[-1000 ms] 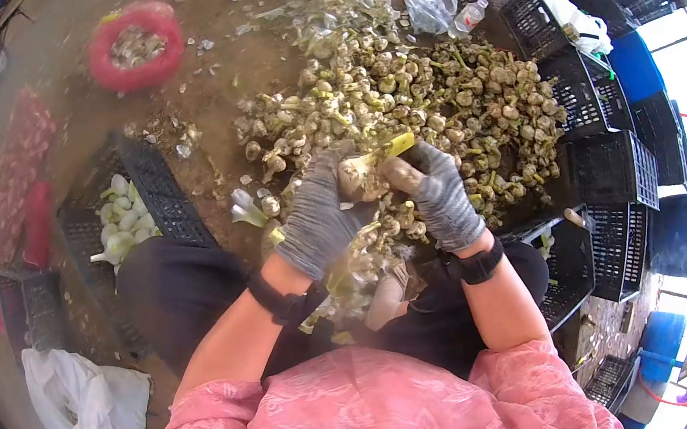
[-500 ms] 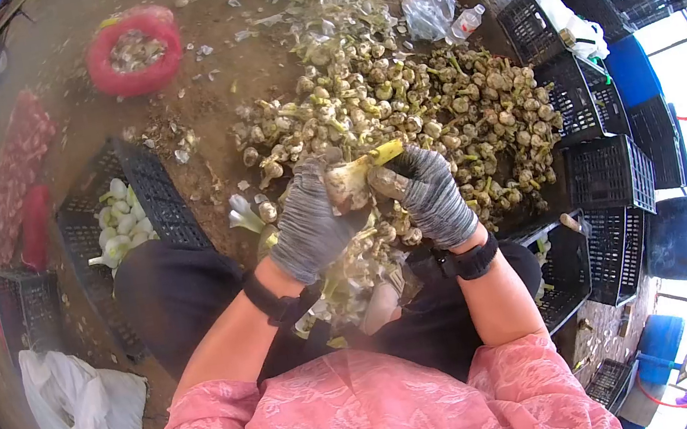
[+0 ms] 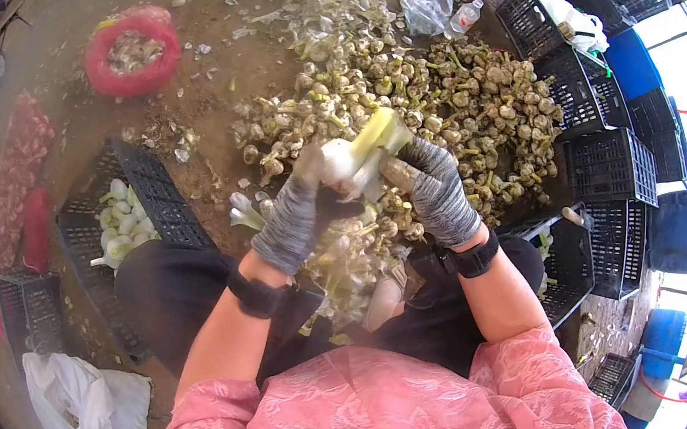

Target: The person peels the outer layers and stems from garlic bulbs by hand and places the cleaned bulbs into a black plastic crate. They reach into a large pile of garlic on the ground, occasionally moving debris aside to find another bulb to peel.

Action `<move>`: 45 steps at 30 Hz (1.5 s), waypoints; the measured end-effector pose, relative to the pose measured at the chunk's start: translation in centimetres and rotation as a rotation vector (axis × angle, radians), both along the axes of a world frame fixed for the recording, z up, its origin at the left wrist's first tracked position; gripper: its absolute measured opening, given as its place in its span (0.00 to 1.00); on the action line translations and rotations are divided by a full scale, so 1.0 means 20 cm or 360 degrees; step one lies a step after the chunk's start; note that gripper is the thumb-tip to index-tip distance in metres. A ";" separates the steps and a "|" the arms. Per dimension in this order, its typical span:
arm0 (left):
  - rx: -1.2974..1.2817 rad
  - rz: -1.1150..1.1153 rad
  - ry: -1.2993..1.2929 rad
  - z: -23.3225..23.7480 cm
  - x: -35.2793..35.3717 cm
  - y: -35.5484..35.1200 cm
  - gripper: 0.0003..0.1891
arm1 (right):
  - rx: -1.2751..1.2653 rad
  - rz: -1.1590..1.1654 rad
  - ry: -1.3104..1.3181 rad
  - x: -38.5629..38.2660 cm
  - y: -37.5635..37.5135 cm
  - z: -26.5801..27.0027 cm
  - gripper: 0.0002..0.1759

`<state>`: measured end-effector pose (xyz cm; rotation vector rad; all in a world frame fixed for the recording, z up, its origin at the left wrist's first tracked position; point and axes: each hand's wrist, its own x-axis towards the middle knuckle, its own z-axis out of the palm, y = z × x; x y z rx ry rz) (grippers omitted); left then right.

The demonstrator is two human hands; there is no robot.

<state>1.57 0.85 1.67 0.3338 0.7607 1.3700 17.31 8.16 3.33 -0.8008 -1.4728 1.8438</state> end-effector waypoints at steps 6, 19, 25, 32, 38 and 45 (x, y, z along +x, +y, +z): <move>0.0584 0.0377 0.1314 -0.09 -0.03 -0.03 0.16 | -0.0033 -0.0007 -0.0055 0.01 -0.01 0.02 0.14; 0.0225 -0.0023 0.0478 0.00 -0.04 -0.05 0.27 | 0.0204 -0.0005 -0.0182 0.04 -0.01 0.04 0.13; 0.0397 -0.0100 0.1048 -0.17 -0.11 -0.07 0.28 | -0.0321 -0.0078 0.0366 0.10 0.04 0.02 0.21; 0.0520 -0.0109 0.1490 -0.08 -0.09 -0.08 0.31 | -0.0445 -0.0122 0.0281 0.17 0.19 -0.06 0.15; 0.0739 0.0286 0.1062 -0.05 -0.06 -0.04 0.40 | 0.1208 0.1155 -0.1345 0.08 0.00 -0.14 0.23; 0.0801 0.0414 0.1502 -0.02 -0.05 -0.03 0.32 | 0.0963 0.0925 -0.1141 0.06 -0.05 -0.11 0.17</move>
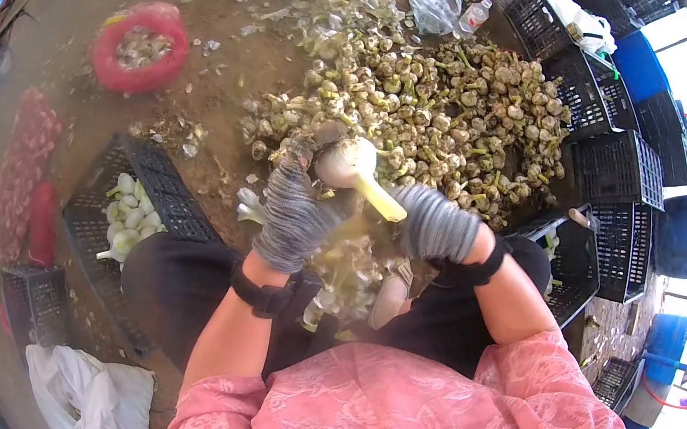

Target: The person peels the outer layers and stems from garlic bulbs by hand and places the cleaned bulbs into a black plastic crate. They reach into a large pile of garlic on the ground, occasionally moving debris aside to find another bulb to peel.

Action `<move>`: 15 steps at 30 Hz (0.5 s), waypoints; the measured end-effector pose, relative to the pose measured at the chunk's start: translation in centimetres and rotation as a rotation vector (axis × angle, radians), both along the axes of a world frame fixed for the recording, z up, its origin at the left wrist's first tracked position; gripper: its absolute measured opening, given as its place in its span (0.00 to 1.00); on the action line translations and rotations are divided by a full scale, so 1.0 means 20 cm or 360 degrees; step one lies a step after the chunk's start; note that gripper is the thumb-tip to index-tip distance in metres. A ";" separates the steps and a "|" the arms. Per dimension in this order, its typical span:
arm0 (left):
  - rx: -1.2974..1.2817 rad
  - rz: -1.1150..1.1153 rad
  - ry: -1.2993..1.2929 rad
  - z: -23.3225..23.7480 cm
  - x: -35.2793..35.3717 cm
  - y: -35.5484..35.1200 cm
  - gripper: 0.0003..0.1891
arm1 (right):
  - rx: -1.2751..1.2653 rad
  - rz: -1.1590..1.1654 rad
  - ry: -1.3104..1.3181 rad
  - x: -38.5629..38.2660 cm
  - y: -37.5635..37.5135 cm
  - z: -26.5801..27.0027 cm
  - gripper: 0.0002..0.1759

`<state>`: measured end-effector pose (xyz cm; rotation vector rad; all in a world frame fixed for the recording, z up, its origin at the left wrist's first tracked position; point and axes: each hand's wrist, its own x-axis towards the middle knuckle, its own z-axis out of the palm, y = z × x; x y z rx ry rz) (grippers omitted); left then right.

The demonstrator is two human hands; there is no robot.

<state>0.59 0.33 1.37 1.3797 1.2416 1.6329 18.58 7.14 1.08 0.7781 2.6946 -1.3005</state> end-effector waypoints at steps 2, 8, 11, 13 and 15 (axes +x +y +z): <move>0.0023 0.0050 0.0018 0.00 0.00 0.01 0.32 | 0.0388 0.0427 -0.0381 -0.05 -0.08 -0.01 0.15; -0.0148 -0.0002 -0.0340 -0.01 0.00 0.01 0.32 | 0.0391 0.0009 0.0316 -0.04 0.01 0.10 0.18; -0.0327 -0.0113 -0.0701 -0.01 0.00 0.00 0.33 | 0.0438 -0.0105 0.0328 -0.04 0.03 0.15 0.23; -0.0266 -0.0109 -0.0590 -0.02 0.01 0.01 0.33 | 0.0534 -0.0132 0.0326 -0.04 0.03 0.17 0.24; -0.0206 -0.0104 -0.0482 -0.02 0.03 0.01 0.33 | 0.0090 -0.0543 0.0430 -0.04 0.04 0.19 0.23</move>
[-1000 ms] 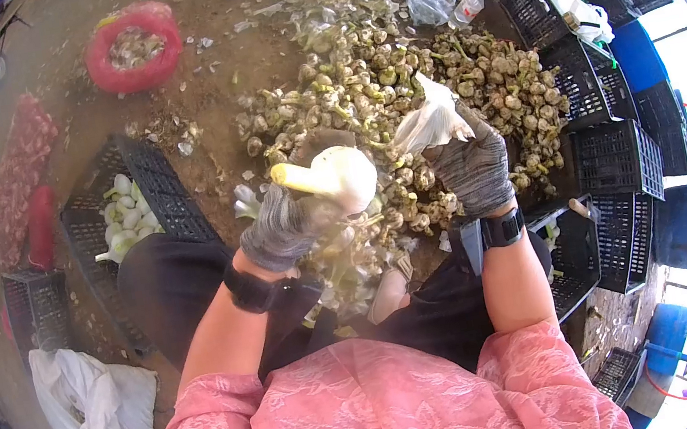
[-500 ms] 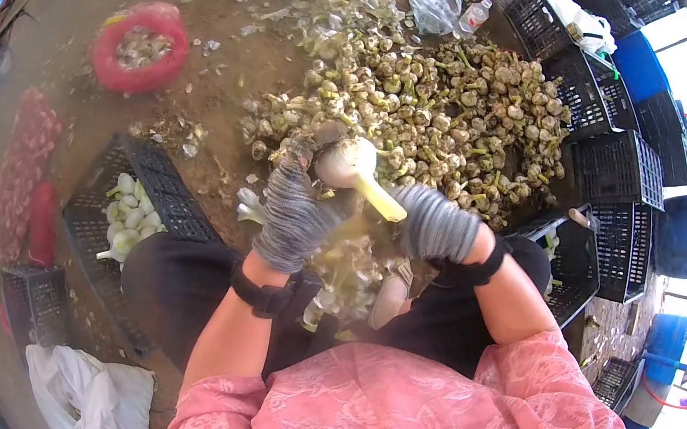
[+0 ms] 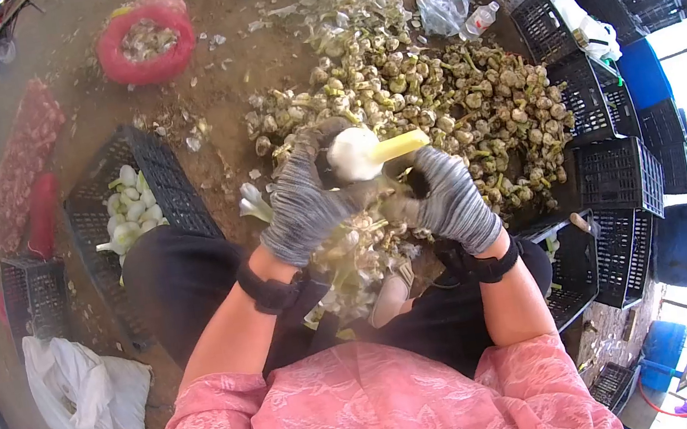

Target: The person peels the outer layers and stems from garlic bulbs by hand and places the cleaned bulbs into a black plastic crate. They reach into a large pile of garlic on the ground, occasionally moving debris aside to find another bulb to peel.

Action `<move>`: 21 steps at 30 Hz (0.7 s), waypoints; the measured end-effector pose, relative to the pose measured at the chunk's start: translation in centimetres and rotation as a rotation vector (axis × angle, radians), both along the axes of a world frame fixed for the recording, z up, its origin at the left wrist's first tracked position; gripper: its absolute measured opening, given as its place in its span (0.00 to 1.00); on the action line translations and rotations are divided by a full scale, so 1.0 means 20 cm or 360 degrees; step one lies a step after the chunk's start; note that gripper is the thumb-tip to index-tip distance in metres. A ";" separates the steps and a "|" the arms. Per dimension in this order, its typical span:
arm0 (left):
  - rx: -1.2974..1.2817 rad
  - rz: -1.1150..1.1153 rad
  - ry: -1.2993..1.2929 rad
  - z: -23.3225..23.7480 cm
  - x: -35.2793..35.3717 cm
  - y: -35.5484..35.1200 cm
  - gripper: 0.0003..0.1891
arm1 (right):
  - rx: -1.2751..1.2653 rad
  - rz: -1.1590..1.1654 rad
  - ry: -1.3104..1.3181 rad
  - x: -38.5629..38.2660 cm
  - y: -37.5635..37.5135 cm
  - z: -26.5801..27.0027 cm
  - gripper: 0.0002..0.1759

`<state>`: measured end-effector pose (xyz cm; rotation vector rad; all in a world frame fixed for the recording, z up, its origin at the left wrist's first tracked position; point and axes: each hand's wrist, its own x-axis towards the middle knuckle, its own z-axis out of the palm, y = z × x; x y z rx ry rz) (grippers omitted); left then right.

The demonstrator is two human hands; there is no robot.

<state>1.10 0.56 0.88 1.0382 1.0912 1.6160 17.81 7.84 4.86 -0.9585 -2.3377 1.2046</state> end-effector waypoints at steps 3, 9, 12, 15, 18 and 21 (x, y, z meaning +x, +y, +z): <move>-0.0019 0.0115 0.0326 0.01 0.02 0.00 0.34 | -0.0176 -0.0221 0.0384 -0.02 -0.02 -0.05 0.21; 0.0031 0.0212 0.0500 0.04 0.06 -0.03 0.35 | -0.0550 -0.0299 0.0640 -0.05 -0.05 -0.02 0.13; -0.0028 0.0211 0.0354 0.05 0.05 -0.04 0.35 | -0.0413 -0.0270 0.0564 -0.05 -0.04 0.01 0.14; -0.0062 0.0162 0.0156 0.06 0.04 -0.04 0.35 | -0.0212 -0.0211 0.0453 -0.04 -0.03 0.01 0.13; -0.0140 0.0049 -0.0042 0.07 0.02 -0.04 0.35 | -0.0104 -0.0143 0.0383 -0.03 -0.01 0.03 0.11; -0.0144 -0.0074 -0.0300 0.07 0.02 -0.04 0.35 | 0.0113 -0.0099 0.0418 0.00 0.03 0.01 0.10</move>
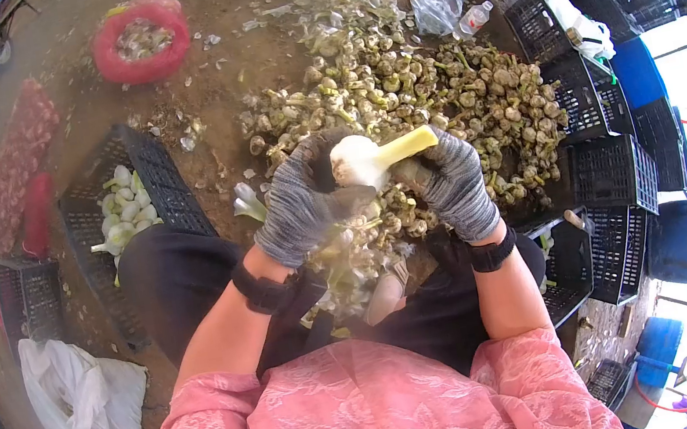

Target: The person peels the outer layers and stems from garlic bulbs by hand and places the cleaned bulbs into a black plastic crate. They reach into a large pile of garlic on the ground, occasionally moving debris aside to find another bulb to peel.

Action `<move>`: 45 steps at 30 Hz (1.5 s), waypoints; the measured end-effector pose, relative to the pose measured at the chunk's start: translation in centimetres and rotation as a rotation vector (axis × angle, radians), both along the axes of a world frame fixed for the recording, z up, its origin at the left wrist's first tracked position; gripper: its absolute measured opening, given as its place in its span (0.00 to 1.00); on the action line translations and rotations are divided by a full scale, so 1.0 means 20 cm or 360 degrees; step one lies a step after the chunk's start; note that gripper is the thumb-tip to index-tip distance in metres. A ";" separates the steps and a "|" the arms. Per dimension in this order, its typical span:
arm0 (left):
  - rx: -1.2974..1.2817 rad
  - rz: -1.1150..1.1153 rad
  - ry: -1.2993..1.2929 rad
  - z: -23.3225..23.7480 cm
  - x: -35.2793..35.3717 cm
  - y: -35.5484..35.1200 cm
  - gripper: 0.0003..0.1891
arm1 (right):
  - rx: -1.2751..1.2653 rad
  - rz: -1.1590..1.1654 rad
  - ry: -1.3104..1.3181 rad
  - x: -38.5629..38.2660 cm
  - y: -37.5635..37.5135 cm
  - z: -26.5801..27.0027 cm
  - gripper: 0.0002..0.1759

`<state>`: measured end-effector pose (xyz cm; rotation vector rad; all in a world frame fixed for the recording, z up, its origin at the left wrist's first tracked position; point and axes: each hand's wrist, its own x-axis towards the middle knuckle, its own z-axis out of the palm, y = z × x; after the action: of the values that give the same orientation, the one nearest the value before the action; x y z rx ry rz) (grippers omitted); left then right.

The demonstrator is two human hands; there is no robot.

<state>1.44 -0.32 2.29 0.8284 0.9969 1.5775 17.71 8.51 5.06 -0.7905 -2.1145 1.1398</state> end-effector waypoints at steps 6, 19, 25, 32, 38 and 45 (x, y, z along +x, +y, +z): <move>-0.0334 -0.0372 -0.0689 0.05 -0.06 0.01 0.33 | -0.0248 -0.0057 0.0335 -0.02 -0.02 0.00 0.11; 0.0267 0.0175 0.0405 -0.05 0.00 0.03 0.28 | -0.1163 0.0108 0.0677 0.00 -0.06 -0.02 0.13; -0.0161 -0.0194 -0.0534 -0.05 -0.09 0.05 0.21 | -0.1783 0.0098 0.0648 0.00 -0.07 0.00 0.12; -0.0052 -0.0187 -0.0002 0.00 -0.08 0.02 0.21 | -0.1814 0.0168 0.0914 0.02 -0.04 -0.01 0.12; -0.0098 -0.0677 -0.1143 -0.09 -0.06 -0.01 0.30 | -0.1986 0.0417 0.1312 0.06 0.02 -0.05 0.15; 0.0135 -0.0599 -0.0237 -0.14 -0.05 0.00 0.34 | -0.2373 0.0505 0.1589 0.05 -0.03 -0.02 0.17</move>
<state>0.41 -0.25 -0.46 0.8849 0.6273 1.3404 18.71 7.84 4.71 -0.2197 -0.3255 2.5477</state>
